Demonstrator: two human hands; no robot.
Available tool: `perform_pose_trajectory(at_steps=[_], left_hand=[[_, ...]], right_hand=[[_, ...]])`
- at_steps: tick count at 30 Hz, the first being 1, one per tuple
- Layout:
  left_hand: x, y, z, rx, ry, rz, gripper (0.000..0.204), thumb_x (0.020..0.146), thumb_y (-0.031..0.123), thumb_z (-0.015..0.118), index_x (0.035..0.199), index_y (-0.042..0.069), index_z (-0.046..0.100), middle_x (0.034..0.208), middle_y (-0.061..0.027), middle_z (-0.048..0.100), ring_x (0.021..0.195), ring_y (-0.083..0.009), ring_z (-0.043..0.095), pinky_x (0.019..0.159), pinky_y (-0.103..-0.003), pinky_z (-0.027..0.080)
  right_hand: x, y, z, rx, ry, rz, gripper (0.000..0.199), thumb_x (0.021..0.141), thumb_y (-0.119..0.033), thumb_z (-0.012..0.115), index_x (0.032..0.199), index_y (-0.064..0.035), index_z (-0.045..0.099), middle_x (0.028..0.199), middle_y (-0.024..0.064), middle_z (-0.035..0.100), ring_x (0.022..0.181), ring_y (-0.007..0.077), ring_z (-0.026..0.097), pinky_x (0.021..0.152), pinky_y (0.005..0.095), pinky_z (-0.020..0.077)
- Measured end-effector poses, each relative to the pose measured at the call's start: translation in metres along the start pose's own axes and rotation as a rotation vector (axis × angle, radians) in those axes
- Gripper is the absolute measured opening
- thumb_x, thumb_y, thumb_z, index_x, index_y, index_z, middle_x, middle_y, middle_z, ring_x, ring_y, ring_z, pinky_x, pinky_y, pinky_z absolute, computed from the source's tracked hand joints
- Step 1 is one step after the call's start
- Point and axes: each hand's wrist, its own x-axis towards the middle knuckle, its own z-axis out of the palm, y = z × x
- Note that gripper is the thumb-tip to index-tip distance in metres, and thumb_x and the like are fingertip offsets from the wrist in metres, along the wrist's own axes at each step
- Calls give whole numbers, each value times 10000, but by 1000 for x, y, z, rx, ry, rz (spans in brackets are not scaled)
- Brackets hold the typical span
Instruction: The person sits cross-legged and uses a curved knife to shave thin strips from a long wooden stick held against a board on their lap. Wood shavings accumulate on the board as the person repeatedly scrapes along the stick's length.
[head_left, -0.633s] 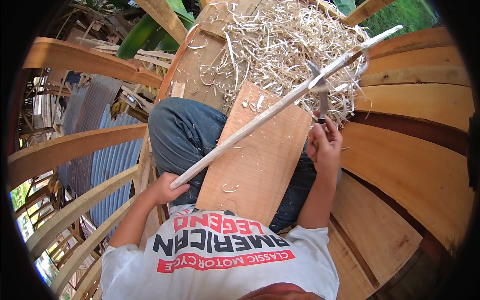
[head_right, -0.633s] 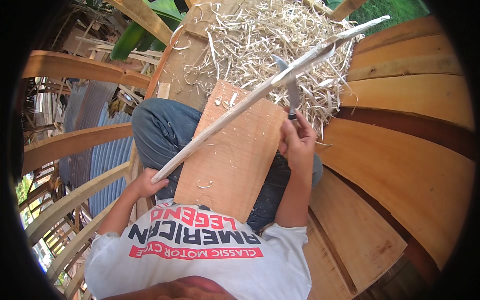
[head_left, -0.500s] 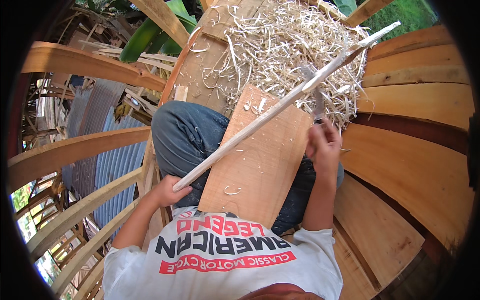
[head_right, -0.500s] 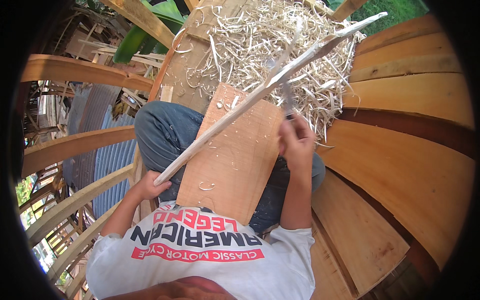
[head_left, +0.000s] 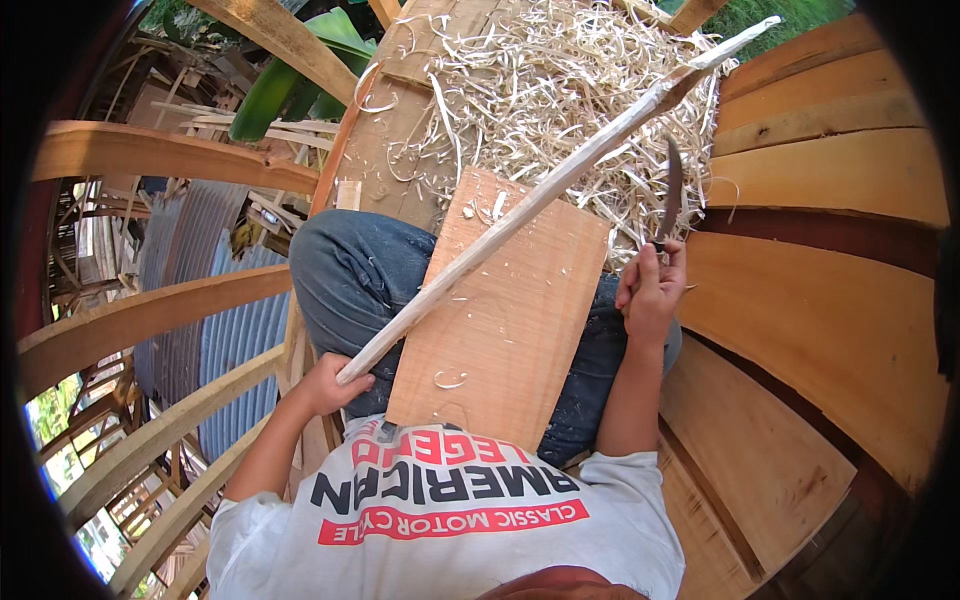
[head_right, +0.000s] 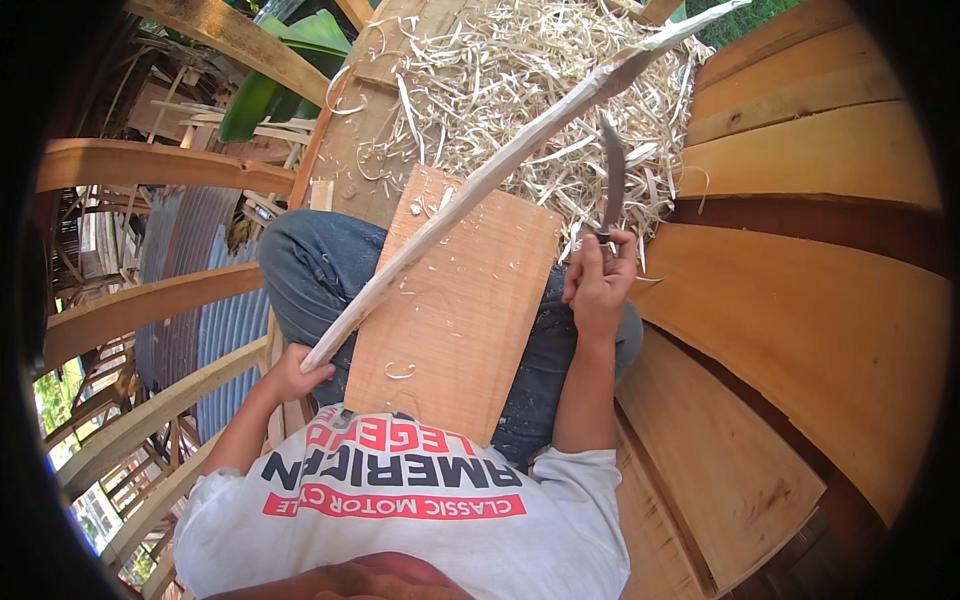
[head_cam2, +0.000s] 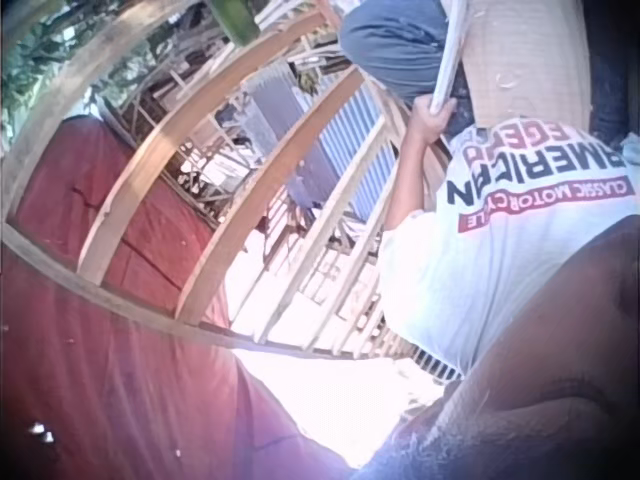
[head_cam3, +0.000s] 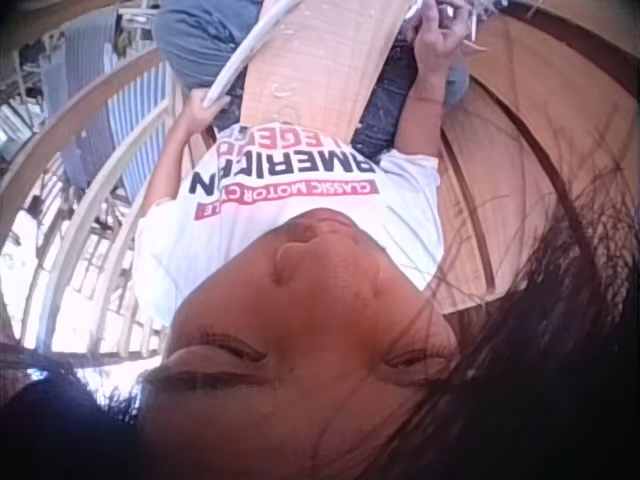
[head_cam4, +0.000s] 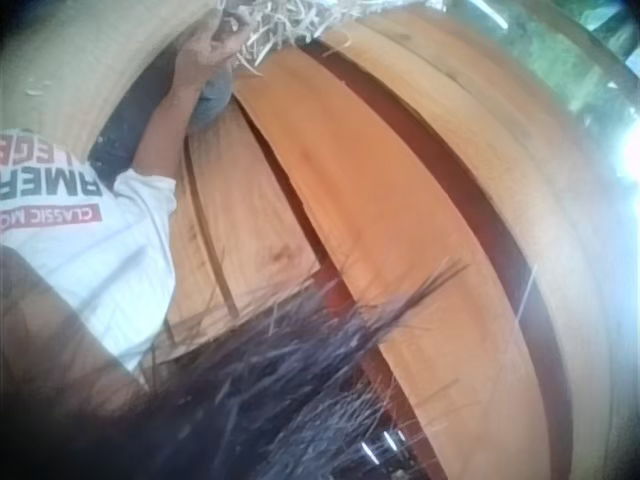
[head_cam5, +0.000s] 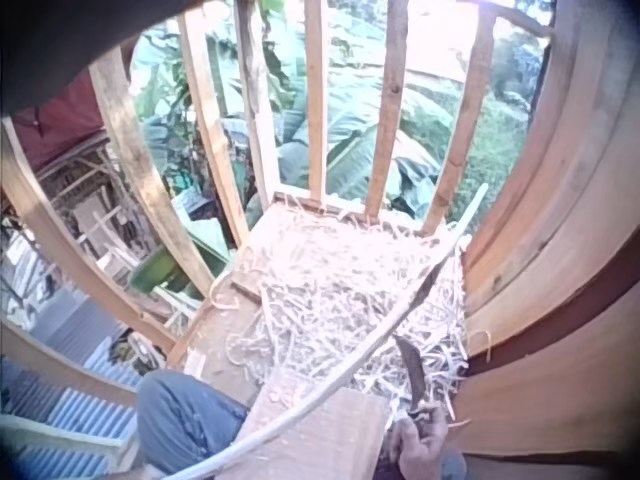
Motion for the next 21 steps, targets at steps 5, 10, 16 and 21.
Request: perform_pose_trajectory(at_steps=[5,10,16,21], left_hand=[[1,1,-3,-39,-46,-53,247,845,224,668,817,-21,682,699,-54,666,634,-110,588,602,-279,471],[2,-4,-4,-68,-88,-64,250,874,233,642,817,-7,678,683,-33,640,630,-97,557,604,-274,458],[3,-5,-2,-33,-88,66,254,902,223,607,823,-14,653,691,-58,631,655,-115,545,631,-285,455],[3,1,-2,-77,-93,121,272,912,232,597,827,-25,629,684,-67,611,660,-119,537,633,-298,453]], right_hand=[[-8,2,31,-591,-197,-330,127,926,-134,564,972,-25,518,589,53,523,455,128,492,439,272,376],[-22,0,47,-973,-284,-318,241,865,-257,663,825,-40,566,569,104,542,498,276,578,470,357,430],[-4,-3,52,-1321,-130,-468,457,808,-448,693,631,-80,488,495,65,517,431,265,540,431,364,419],[16,-6,61,-1458,-86,-547,512,768,-505,706,592,-84,473,493,69,514,431,250,534,431,358,411]])
